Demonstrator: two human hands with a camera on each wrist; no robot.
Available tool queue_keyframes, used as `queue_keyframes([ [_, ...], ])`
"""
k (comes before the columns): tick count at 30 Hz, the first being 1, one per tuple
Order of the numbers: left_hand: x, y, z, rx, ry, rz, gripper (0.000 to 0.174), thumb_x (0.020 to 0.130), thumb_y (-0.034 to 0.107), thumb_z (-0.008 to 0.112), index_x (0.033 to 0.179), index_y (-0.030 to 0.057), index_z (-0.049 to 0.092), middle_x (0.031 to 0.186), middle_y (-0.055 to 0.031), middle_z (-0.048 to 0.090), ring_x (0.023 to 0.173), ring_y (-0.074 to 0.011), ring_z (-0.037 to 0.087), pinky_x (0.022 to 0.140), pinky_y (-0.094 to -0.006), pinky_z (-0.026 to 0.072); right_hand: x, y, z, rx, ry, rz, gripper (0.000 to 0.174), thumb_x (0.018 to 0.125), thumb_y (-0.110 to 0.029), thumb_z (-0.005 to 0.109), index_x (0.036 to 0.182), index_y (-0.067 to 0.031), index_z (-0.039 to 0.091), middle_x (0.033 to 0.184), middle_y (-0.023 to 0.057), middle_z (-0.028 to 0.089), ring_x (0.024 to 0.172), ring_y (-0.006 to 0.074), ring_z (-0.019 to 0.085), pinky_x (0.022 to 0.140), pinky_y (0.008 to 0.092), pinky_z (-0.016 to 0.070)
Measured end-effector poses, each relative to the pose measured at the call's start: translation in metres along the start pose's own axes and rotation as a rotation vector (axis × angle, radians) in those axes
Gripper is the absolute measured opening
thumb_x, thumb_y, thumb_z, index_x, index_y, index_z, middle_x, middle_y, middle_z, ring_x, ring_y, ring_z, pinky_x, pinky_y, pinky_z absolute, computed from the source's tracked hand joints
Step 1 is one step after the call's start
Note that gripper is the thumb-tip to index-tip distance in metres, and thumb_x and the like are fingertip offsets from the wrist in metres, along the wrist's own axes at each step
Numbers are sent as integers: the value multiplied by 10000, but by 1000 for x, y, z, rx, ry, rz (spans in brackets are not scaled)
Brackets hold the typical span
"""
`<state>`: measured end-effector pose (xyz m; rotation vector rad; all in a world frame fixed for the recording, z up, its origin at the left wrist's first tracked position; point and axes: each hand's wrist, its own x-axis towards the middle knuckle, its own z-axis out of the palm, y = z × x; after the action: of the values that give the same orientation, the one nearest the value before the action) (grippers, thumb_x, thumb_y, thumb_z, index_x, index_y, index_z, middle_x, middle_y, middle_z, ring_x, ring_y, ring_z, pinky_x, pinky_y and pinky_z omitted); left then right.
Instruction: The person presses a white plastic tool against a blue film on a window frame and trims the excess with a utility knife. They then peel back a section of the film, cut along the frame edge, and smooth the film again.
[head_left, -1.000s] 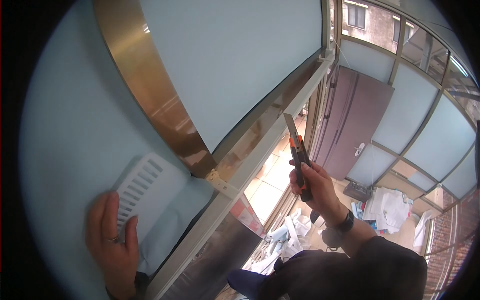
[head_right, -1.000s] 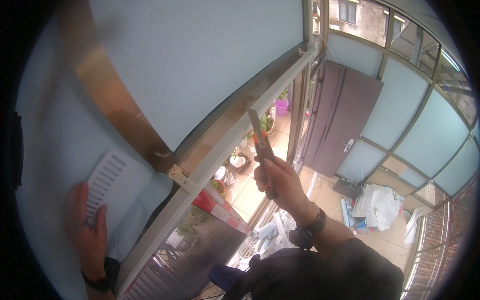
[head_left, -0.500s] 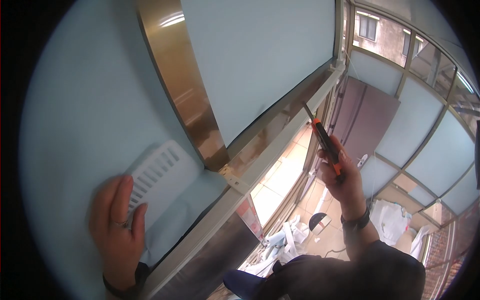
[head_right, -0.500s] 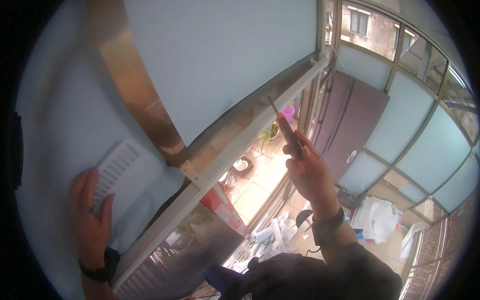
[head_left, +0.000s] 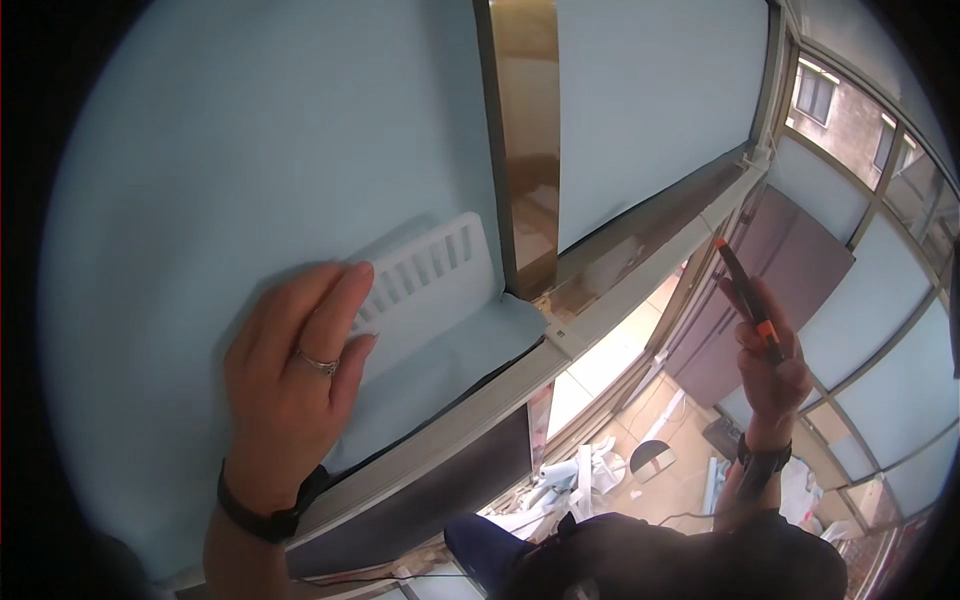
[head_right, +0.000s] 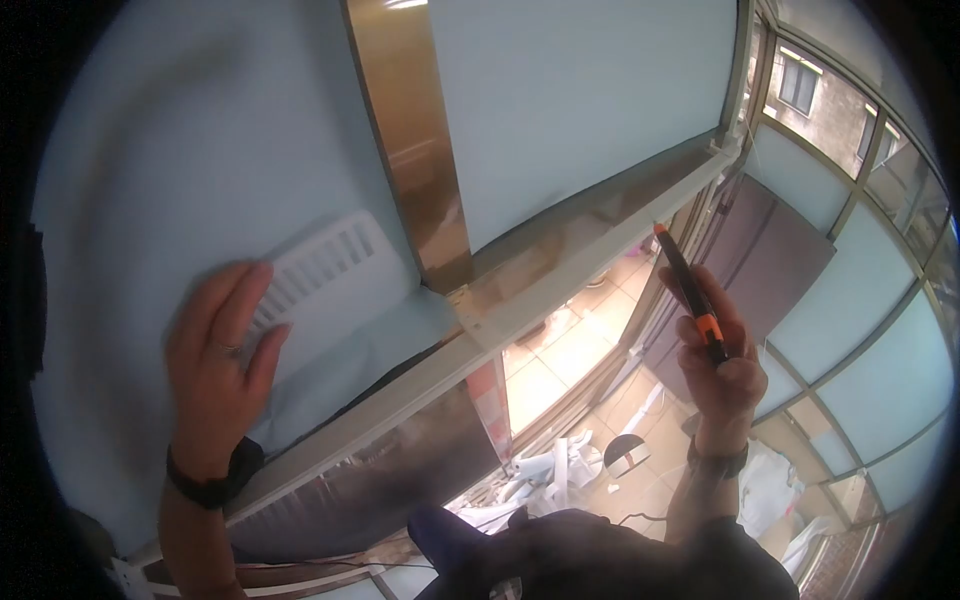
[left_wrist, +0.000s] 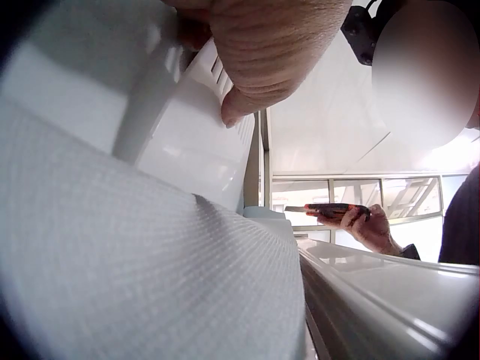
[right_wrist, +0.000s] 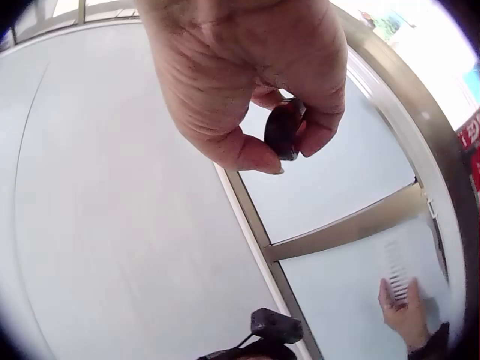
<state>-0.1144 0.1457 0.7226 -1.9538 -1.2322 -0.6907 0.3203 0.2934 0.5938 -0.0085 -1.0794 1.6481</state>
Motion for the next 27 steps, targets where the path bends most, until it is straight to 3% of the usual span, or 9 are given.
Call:
queue_keyframes([
  [6, -1, 1, -6, -12, 12, 7, 606, 675, -35, 799, 1259, 50, 659, 1140, -106, 650, 940, -299, 667, 779, -395, 575, -4, 2, -12, -19, 79, -48, 856, 844, -93, 726, 1562, 90, 299, 1623, 386, 146, 1037, 162, 507, 926, 230, 495],
  [10, -2, 1, -7, -4, 3, 5, 605, 672, -37, 802, 1254, 55, 662, 1132, -102, 651, 923, -289, 670, 767, -384, 580, -2, 4, -21, 49, -18, -22, 773, 885, -107, 711, 1549, 69, 356, 1615, 391, 173, 1066, 177, 510, 976, 247, 476],
  [13, -1, 2, -5, -12, 9, 2, 614, 669, -38, 805, 1257, 57, 658, 1124, -101, 650, 913, -285, 670, 754, -382, 579, 2, 9, -13, -7, -48, -38, 725, 907, -125, 702, 1534, 55, 388, 1573, 375, 264, 1060, 176, 504, 951, 233, 468],
  [16, -2, 1, -5, -18, 11, 2, 622, 669, -34, 807, 1265, 58, 654, 1117, -100, 649, 909, -283, 669, 749, -382, 578, 5, 15, 5, 21, -80, -23, 655, 925, -108, 667, 1517, 19, 417, 1421, 301, 419, 934, 149, 514, 790, 219, 490],
  [18, -3, 0, -3, -20, 13, 3, 626, 668, -32, 808, 1267, 59, 652, 1117, -101, 648, 907, -283, 668, 746, -381, 576, 5, 16, 10, 194, 15, 119, 550, 922, -129, 653, 1436, -18, 495, 1130, 175, 513, 719, 120, 521, 553, 210, 486],
  [21, -2, -1, -4, -24, 14, 10, 628, 666, -29, 809, 1268, 59, 651, 1117, -99, 646, 904, -281, 667, 740, -379, 573, 10, 21, 11, 412, -89, 223, 538, 944, -162, 602, 1455, -48, 477, 996, 110, 458, 612, 110, 468, 466, 223, 387],
  [25, -3, -1, -6, -22, 16, 10, 624, 666, -25, 807, 1265, 58, 652, 1118, -94, 643, 901, -278, 663, 733, -374, 568, 7, 27, 19, 535, -142, 93, 579, 945, -212, 583, 1485, -54, 449, 972, 96, 447, 583, 111, 479, 457, 236, 390],
  [26, -5, -1, -6, -22, 16, 6, 624, 666, -25, 807, 1265, 58, 652, 1118, -94, 643, 901, -278, 663, 733, -374, 568, 6, 26, 25, 535, -169, 74, 603, 941, -240, 589, 1496, -54, 443, 1006, 107, 476, 677, 152, 540, 563, 262, 483],
  [27, -7, -1, -7, -33, -13, -9, 600, 703, -16, 799, 1278, 57, 645, 1148, -117, 645, 949, -308, 665, 779, -393, 566, 6, 25, 27, 535, -171, 79, 603, 941, -240, 589, 1496, -54, 443, 1006, 107, 476, 677, 152, 540, 563, 262, 483],
])
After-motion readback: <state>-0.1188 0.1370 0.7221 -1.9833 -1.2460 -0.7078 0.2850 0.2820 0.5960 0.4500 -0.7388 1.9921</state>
